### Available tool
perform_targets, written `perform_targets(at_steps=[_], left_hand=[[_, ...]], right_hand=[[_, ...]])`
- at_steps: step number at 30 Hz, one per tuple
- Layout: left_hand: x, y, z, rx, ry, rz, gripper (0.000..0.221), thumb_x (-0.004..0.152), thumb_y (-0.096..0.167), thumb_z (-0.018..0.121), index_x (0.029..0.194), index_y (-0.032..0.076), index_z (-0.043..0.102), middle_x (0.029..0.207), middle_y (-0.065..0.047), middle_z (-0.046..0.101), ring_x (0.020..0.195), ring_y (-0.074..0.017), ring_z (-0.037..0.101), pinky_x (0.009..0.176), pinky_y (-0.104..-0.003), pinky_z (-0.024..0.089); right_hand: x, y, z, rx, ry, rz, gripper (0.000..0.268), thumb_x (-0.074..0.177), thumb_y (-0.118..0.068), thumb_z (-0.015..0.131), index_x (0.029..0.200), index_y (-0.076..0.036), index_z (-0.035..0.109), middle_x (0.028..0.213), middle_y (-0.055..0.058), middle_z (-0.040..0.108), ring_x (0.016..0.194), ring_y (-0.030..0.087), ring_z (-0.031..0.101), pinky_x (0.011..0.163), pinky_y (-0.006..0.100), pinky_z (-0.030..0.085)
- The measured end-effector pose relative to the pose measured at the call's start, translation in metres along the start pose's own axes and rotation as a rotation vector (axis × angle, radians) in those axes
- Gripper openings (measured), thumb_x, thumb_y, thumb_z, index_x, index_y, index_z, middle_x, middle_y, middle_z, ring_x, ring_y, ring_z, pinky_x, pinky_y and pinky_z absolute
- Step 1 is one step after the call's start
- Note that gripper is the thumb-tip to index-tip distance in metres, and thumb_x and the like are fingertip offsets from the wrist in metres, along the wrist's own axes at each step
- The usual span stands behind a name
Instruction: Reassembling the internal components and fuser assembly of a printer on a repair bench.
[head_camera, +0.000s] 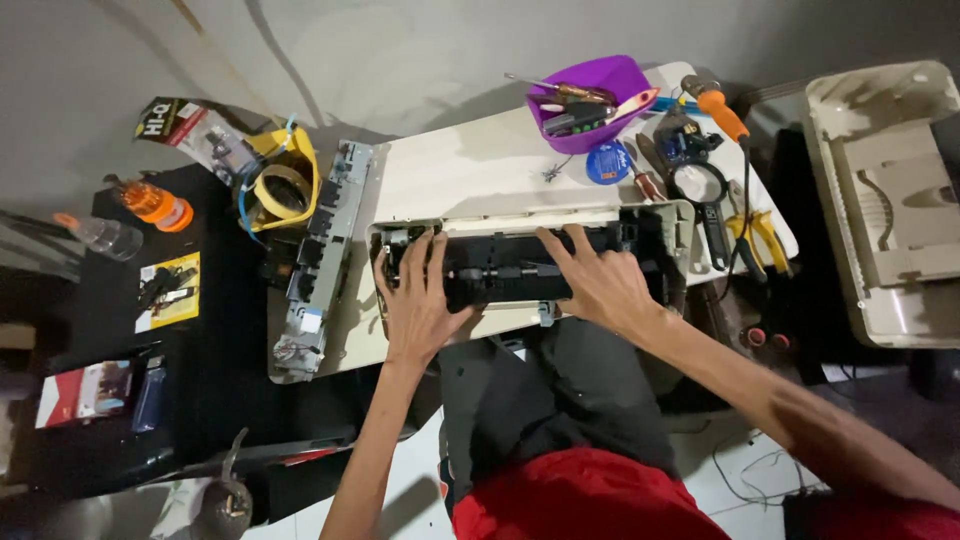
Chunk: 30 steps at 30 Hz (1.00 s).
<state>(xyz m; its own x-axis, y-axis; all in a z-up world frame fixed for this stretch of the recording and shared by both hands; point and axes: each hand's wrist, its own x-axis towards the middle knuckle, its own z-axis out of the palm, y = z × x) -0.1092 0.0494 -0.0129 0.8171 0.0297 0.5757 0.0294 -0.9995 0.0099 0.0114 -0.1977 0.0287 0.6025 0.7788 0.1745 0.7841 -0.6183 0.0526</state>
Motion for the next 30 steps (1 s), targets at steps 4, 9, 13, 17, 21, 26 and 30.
perform_targets(at_steps=[4,9,13,17,21,26,30], left_hand=[[-0.009,-0.005,0.011,-0.092,0.075,-0.105,0.112,0.068,0.053,0.091,0.155,0.005,0.041,0.146,-0.017,0.048,0.131,-0.0314,0.056,0.121,-0.066,0.023],[-0.021,-0.014,0.034,-0.111,0.114,-0.144,0.103,0.064,0.061,0.09,0.144,0.005,0.056,0.126,-0.014,0.061,0.121,-0.0309,0.063,0.123,-0.062,0.018],[-0.022,-0.014,0.032,-0.126,0.099,-0.117,0.083,0.069,0.06,0.089,0.123,0.001,0.068,0.112,-0.016,0.068,0.112,-0.0316,0.064,0.124,-0.064,0.015],[-0.025,-0.017,0.038,-0.145,0.112,-0.114,0.075,0.071,0.062,0.087,0.112,0.001,0.071,0.114,-0.015,0.068,0.108,-0.0316,0.064,0.121,-0.066,0.021],[-0.02,-0.014,0.028,-0.236,0.071,-0.171,0.067,0.071,0.054,0.09,0.107,0.001,0.071,0.119,-0.015,0.061,0.107,-0.0342,0.063,0.115,-0.063,0.034],[-0.013,-0.016,0.021,-0.242,0.03,-0.169,0.069,0.069,0.053,0.091,0.108,0.001,0.068,0.118,-0.016,0.059,0.107,-0.0353,0.063,0.115,-0.062,0.034],[-0.007,-0.015,0.019,-0.238,-0.018,-0.192,0.066,0.067,0.051,0.091,0.106,0.004,0.067,0.114,-0.013,0.059,0.104,-0.0329,0.063,0.117,-0.067,0.028]], right_hand=[[0.001,0.003,0.006,-0.028,-0.007,0.014,0.097,0.067,-0.031,0.085,0.155,-0.021,0.047,0.136,0.016,0.054,0.04,0.019,0.064,0.042,0.035,0.054],[0.004,0.004,0.009,-0.016,-0.053,0.017,0.098,0.068,-0.033,0.087,0.156,-0.022,0.043,0.134,0.016,0.054,0.044,0.022,0.067,0.043,0.037,0.054],[0.006,0.006,0.008,-0.001,-0.1,0.011,0.099,0.071,-0.033,0.086,0.158,-0.021,0.041,0.138,0.018,0.052,0.044,0.023,0.067,0.044,0.039,0.054],[0.008,0.006,0.004,0.019,-0.129,0.002,0.1,0.071,-0.033,0.086,0.158,-0.019,0.039,0.138,0.02,0.051,0.051,0.03,0.072,0.046,0.043,0.056],[0.012,0.01,0.007,-0.055,-0.105,-0.044,0.098,0.072,-0.039,0.082,0.158,-0.019,0.04,0.133,0.017,0.055,0.041,0.021,0.063,0.044,0.04,0.049],[0.024,0.013,0.0,-0.115,-0.129,-0.09,0.1,0.068,-0.044,0.08,0.157,-0.019,0.041,0.129,0.015,0.059,0.04,0.02,0.064,0.043,0.038,0.049],[0.033,0.014,-0.008,-0.148,-0.171,-0.149,0.101,0.065,-0.045,0.079,0.156,-0.016,0.044,0.122,0.016,0.067,0.045,0.022,0.069,0.044,0.038,0.05]])
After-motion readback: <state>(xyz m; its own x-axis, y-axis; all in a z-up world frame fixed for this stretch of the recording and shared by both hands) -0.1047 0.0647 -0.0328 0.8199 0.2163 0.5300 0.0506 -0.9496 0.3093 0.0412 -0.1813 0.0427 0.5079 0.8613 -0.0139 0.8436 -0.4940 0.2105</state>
